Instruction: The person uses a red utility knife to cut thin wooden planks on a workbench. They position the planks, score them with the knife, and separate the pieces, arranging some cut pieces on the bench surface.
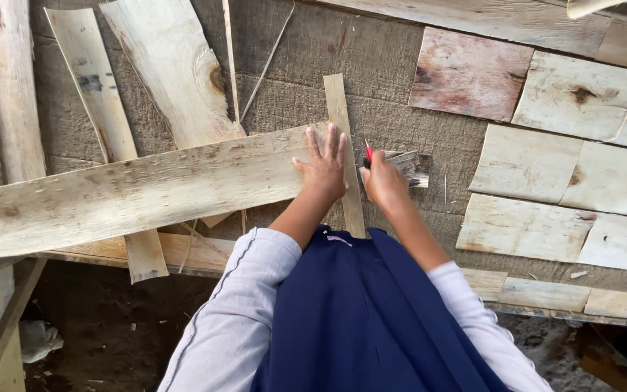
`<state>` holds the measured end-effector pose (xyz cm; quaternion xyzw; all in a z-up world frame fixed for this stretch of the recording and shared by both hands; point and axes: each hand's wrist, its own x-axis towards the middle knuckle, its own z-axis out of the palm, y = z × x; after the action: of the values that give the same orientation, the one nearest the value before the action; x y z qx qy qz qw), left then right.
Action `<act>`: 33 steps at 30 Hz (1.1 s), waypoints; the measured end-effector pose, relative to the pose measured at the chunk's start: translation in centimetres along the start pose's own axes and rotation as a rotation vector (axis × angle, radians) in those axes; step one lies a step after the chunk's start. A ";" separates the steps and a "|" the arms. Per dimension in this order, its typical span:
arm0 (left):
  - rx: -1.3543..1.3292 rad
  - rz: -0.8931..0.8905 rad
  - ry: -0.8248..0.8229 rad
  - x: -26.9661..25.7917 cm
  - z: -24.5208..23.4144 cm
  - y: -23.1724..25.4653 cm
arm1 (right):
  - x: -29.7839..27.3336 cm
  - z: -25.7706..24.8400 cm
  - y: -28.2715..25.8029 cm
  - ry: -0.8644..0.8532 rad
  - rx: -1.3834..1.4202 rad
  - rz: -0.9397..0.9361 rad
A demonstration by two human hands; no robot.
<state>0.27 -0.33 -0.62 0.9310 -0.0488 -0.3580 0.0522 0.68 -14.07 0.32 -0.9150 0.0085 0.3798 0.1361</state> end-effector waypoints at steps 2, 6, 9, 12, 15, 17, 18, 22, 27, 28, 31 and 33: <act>-0.015 0.001 -0.007 0.0 0.1 0.0 | 1.6 -0.6 -1.3 0.030 -0.006 -0.027; -0.029 0.001 -0.034 -0.2 -0.1 0.0 | 5.5 0.3 -2.0 0.084 -0.088 -0.091; -0.014 -0.013 -0.055 -0.1 -0.2 0.1 | 3.9 -1.0 -2.6 0.040 -0.076 -0.100; 0.000 -0.018 -0.052 0.4 0.1 0.1 | 3.8 0.9 -0.6 -0.039 -0.067 -0.060; -0.023 -0.017 -0.045 0.3 0.3 0.1 | 0.4 2.0 -0.8 -0.055 -0.020 -0.039; -0.016 -0.019 -0.048 -0.1 -0.1 0.4 | 0.1 4.2 1.1 -0.070 -0.033 -0.021; -0.007 -0.020 -0.048 -0.3 -0.3 0.4 | 0.0 5.3 1.9 -0.083 -0.046 -0.003; 0.013 -0.025 -0.015 -0.2 0.2 0.3 | -3.3 6.6 2.5 -0.179 -0.079 0.025; -0.021 0.001 0.078 -0.2 1.2 -0.1 | -3.7 11.1 7.0 -0.140 -0.085 0.063; -0.018 0.006 0.089 -0.2 1.3 -0.2 | -5.3 8.3 5.9 -0.128 -0.084 0.064; -0.047 0.012 0.114 -0.5 1.8 -0.4 | -7.5 3.5 4.6 -0.043 0.100 0.074; -0.062 0.030 0.169 -0.9 1.8 -0.6 | -4.6 4.0 6.1 0.367 0.134 0.035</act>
<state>-1.58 0.26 -1.42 0.9550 -0.0469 -0.2785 0.0903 -6.08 -19.34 -0.70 -0.9575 0.0743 0.2073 0.1861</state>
